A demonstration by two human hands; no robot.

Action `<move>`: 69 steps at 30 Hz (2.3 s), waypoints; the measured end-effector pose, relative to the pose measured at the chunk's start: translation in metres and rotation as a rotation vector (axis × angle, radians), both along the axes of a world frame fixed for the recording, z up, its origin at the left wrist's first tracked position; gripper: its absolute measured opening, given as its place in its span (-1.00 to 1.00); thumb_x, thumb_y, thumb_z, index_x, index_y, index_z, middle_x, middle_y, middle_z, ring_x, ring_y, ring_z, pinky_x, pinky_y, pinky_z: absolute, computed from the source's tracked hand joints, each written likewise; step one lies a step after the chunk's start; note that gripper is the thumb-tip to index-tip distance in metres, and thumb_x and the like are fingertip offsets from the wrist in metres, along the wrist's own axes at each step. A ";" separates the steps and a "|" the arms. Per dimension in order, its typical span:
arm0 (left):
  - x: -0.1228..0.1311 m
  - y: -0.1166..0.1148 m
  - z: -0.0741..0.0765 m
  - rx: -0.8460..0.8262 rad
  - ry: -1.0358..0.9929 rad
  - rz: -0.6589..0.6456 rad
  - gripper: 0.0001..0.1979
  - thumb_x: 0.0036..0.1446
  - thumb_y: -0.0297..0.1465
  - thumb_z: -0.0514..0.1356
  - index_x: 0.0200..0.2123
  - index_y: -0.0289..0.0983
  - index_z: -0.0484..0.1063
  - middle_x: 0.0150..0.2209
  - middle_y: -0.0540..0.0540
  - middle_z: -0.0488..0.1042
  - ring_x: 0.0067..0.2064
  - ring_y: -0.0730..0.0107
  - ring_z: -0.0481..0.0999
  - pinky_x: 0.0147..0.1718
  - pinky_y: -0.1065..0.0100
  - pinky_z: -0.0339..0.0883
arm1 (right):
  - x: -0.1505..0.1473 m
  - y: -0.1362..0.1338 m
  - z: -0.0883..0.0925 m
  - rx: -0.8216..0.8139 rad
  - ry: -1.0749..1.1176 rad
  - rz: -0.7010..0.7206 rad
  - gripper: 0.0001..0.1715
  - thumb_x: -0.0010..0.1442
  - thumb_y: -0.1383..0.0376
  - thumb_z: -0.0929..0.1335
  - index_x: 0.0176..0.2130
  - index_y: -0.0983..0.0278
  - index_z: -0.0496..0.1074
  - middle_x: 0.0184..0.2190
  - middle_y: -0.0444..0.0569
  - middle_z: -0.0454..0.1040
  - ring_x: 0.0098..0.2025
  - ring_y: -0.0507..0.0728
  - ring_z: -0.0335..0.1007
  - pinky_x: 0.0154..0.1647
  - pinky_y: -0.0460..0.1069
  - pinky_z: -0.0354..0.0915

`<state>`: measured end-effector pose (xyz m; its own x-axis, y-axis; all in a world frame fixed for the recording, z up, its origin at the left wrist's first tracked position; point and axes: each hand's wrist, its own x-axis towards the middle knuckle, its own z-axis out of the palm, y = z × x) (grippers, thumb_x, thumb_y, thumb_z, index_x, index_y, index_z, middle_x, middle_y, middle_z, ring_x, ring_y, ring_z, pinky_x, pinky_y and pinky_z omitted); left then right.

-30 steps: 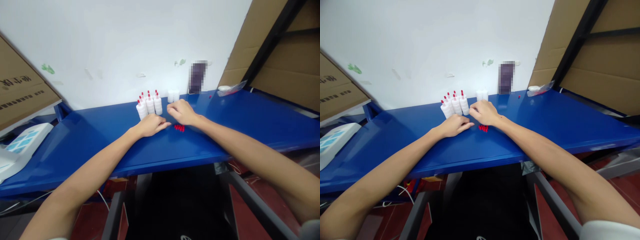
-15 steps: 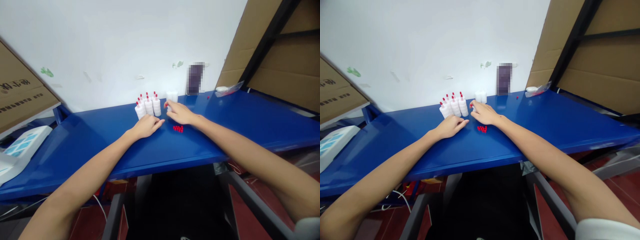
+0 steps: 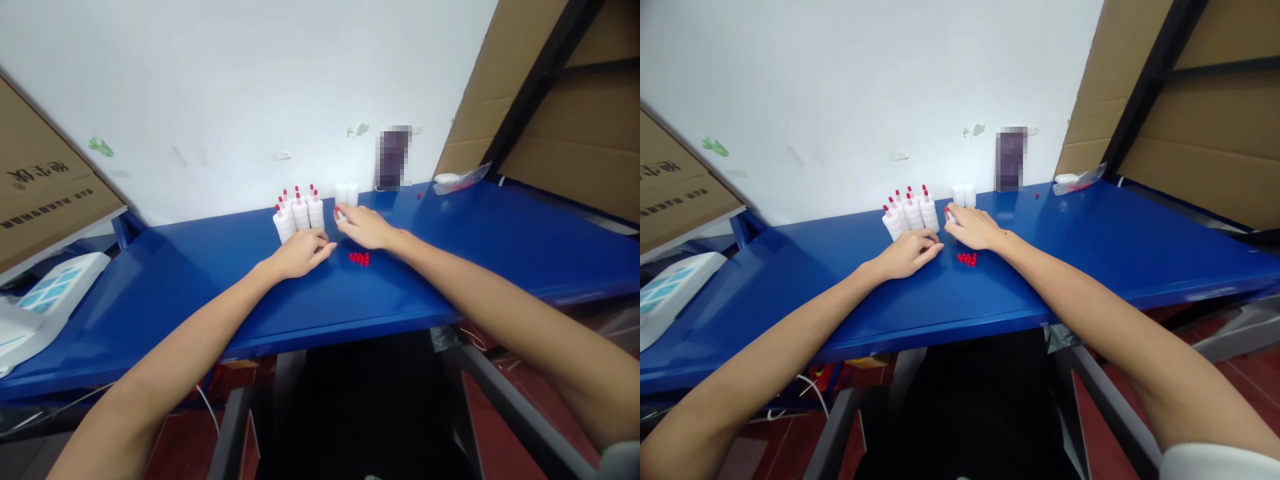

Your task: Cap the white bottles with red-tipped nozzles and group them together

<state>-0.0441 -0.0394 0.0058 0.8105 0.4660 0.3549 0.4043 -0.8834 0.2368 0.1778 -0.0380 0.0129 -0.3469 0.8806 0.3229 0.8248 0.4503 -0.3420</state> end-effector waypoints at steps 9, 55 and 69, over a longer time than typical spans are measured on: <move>0.000 0.000 -0.001 -0.015 -0.006 -0.023 -0.50 0.48 -0.24 -0.02 -0.43 -0.31 0.53 -0.19 -0.19 0.55 -0.26 0.32 0.52 -0.11 0.22 0.41 | 0.006 0.006 -0.003 0.007 0.007 0.119 -0.51 0.37 -0.02 0.27 0.07 0.25 0.44 -0.30 0.01 0.56 -0.31 0.20 0.41 -0.28 0.04 0.13; 0.001 0.001 -0.004 -0.048 -0.023 0.072 -0.52 0.45 -0.18 0.03 -0.45 -0.27 0.52 0.43 -0.20 0.26 0.24 -0.01 0.53 0.24 -0.05 0.38 | 0.009 0.017 -0.024 0.061 0.326 0.017 -0.70 0.16 0.28 0.27 -0.32 0.27 0.59 -0.42 -0.06 0.57 -0.34 0.15 0.42 -0.24 0.01 0.22; 0.004 0.004 -0.002 -0.042 -0.010 0.030 -0.48 0.46 -0.20 0.02 -0.53 -0.27 0.45 0.38 -0.27 0.33 0.30 0.04 0.47 0.30 -0.02 0.33 | 0.003 0.015 -0.012 0.115 0.246 -0.137 -0.73 0.18 0.29 0.27 -0.54 0.24 0.33 -0.53 -0.06 0.39 -0.41 0.11 0.28 -0.34 0.02 0.10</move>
<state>-0.0400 -0.0356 0.0033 0.7923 0.5049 0.3425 0.4280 -0.8601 0.2777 0.1806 -0.0233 0.0013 -0.1259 0.8666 0.4828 0.7793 0.3876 -0.4925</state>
